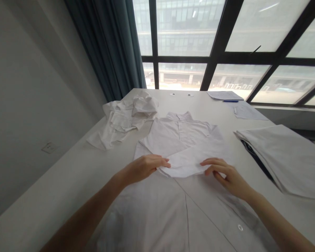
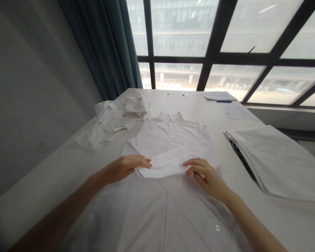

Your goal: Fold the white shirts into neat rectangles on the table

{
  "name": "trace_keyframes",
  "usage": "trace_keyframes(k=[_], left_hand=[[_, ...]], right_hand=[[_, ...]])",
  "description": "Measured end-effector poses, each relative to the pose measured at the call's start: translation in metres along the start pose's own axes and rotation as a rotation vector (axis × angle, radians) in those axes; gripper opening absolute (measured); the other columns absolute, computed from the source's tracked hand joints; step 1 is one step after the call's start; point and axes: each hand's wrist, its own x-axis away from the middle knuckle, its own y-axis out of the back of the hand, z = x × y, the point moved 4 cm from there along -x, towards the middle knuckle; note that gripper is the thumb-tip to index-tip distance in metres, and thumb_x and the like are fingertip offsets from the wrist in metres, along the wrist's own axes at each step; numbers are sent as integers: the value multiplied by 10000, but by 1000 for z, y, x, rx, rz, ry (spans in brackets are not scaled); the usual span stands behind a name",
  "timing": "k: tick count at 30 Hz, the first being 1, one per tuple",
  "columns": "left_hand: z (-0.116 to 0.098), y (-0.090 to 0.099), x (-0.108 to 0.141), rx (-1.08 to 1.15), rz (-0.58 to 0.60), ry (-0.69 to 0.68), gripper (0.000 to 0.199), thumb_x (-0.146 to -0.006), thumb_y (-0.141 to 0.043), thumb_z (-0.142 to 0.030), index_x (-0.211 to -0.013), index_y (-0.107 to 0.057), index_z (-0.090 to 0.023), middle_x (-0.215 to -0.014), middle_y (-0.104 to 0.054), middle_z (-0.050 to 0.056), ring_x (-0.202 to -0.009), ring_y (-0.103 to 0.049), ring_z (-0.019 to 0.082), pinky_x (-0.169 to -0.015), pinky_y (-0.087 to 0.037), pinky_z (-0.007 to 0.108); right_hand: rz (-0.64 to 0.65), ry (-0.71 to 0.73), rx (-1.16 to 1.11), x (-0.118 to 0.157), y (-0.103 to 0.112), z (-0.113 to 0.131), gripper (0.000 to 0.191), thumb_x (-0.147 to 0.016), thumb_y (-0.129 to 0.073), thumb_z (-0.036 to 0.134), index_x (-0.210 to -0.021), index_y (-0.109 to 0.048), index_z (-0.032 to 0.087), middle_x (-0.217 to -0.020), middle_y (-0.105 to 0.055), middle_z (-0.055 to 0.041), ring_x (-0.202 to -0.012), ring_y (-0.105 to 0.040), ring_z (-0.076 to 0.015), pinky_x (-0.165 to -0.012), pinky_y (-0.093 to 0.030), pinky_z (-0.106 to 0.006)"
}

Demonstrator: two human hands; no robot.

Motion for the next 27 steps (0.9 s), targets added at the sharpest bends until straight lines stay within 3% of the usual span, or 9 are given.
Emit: trace_keyframes(k=[3,7,10,13,17,19,24,27], left_hand=[[-7,11,13,37,148,181,386,-894,-433,-78,-1108,-696,-261,-1157,-708,4,-1105,-639,163,-996,-448,281],[-6,7,28,182,371,329,234,-870,-582,-219,-1035,-735,-282,-1044,-745,0,-976,-682,174,-917,-480,263],[-3,10,25,292,469,344,403,-720,-773,-349,-1113,-703,-298,-1134,-719,2,-1046,-663,199,-905,-484,259],[2,11,8,249,425,354,341,-780,-720,-361,-1105,-695,-261,-1144,-710,17,-1063,-651,193,-898,-475,249],[15,-6,-20,-150,120,458,236,-934,-516,-321,-988,-688,-169,-957,-709,63,-893,-658,191,-819,-476,283],[19,-20,-28,-358,40,482,243,-953,-491,-315,-952,-667,-148,-953,-678,93,-905,-637,216,-824,-466,320],[25,-40,-27,-541,63,540,206,-931,-556,-330,-959,-614,-135,-1020,-611,134,-970,-584,260,-809,-458,363],[24,-41,-23,-519,124,568,165,-926,-568,-296,-915,-609,-137,-1019,-599,130,-966,-572,253,-798,-454,350]], right_hand=[[-176,-175,65,0,25,-30,221,-863,-456,225,-884,-674,254,-1085,-706,-55,-1048,-635,-242,-939,-473,-427],[-353,-434,186,1,49,-86,254,-830,-463,314,-949,-674,235,-1073,-709,-79,-1006,-649,-265,-919,-478,-432],[-365,-583,226,-2,55,-125,307,-819,-460,355,-974,-677,203,-1039,-719,-106,-922,-664,-270,-859,-495,-432],[-299,-657,209,-10,51,-150,324,-827,-451,373,-972,-677,191,-910,-737,-100,-849,-672,-260,-815,-500,-415],[-179,-732,143,-19,43,-159,380,-818,-443,322,-1093,-648,157,-954,-722,-117,-817,-669,-228,-764,-510,-366],[-85,-751,61,-19,42,-157,496,-778,-462,271,-1247,-573,152,-1053,-693,-129,-770,-662,-198,-690,-522,-327],[173,-551,-70,-12,42,-135,757,-676,-572,265,-1418,-425,226,-1162,-624,-105,-776,-645,-181,-631,-534,-286],[200,-502,49,-10,39,-130,842,-636,-619,263,-1445,-396,209,-1205,-584,-123,-745,-626,-171,-682,-532,-306]])
